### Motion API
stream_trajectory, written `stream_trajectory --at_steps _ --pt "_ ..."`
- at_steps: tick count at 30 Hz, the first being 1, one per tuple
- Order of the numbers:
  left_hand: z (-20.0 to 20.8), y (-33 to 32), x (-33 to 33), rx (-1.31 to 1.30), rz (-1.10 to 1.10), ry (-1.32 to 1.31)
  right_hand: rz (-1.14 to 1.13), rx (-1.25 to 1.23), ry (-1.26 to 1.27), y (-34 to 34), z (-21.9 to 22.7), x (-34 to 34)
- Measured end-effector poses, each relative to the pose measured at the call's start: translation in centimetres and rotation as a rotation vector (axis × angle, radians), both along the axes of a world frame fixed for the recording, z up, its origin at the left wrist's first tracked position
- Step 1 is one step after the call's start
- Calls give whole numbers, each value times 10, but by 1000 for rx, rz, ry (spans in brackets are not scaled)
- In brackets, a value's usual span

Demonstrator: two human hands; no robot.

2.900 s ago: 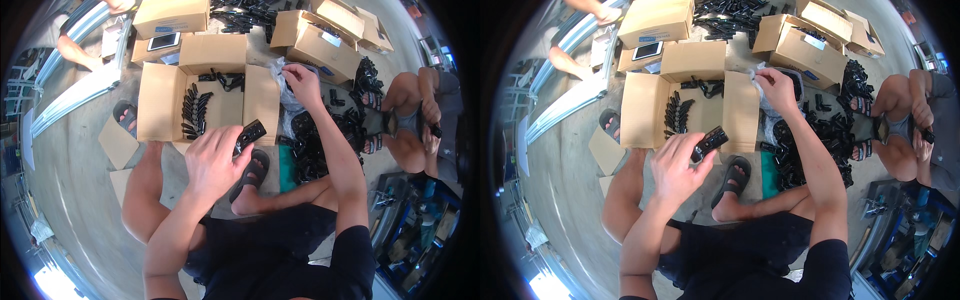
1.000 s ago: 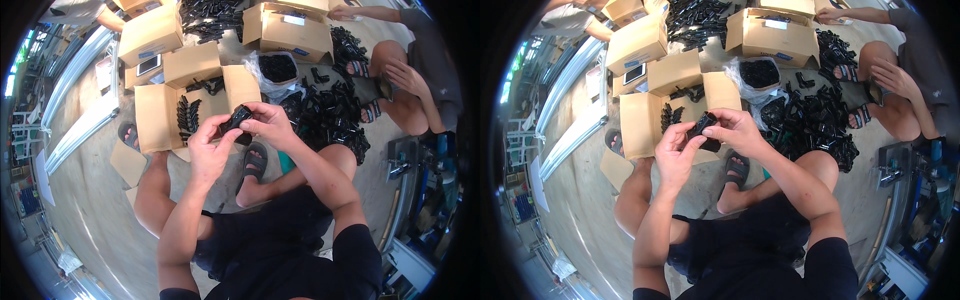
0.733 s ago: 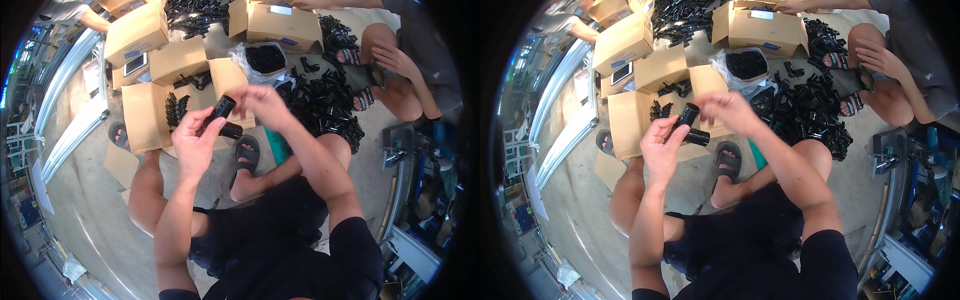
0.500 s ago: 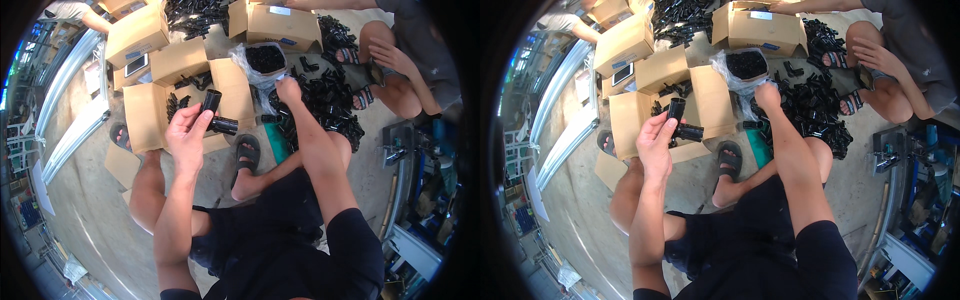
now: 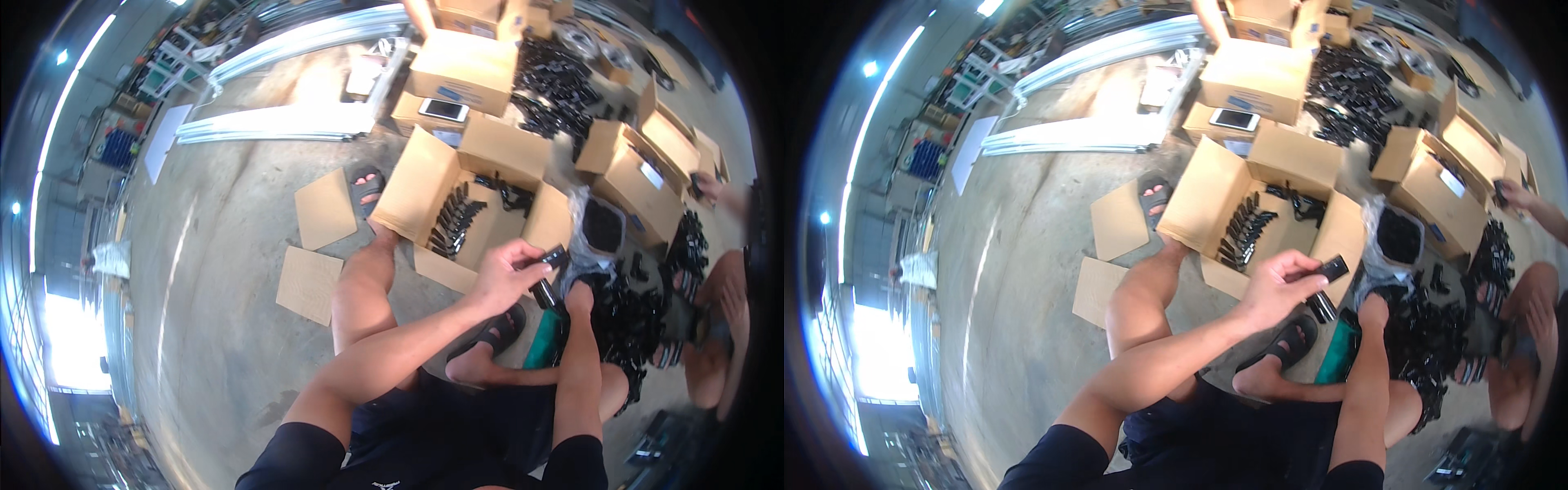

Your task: The person sits on the floor surrounded by cardboard boxes and repeatedly picks up small black plastic components. They manipulate the parts by hand, snapping pieces together and separating them, then place the items back into the boxes or onto the floor.

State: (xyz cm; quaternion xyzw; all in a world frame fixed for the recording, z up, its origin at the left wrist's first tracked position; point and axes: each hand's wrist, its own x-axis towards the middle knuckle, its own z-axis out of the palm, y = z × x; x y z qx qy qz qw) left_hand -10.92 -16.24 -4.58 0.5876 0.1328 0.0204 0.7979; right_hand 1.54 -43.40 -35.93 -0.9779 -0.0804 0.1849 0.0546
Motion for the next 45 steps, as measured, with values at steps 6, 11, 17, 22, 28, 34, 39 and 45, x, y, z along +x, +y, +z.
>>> stream_trajectory --at_steps 6,11,17,22,28,34,39,45 --pt "-6 -7 2 3 -19 -20 -17 59 -35 -10 -1 3" --pt "-12 0 -9 18 28 2 13 141 9 5 -11 -3" --pt "1 0 1 62 49 12 -8 9 -72 -10 -22 5" --pt "9 3 15 30 66 -44 94 86 -196 -37 -32 49" --pt "4 18 -2 3 206 -10 13 924 9 71 247 -1" --pt "-10 12 -9 55 176 -23 -174 1485 261 94 277 -51" --pt "-16 11 -10 126 163 19 -287 1720 418 100 248 -70" --pt "-29 8 4 30 238 67 -375 1718 272 105 248 -62"
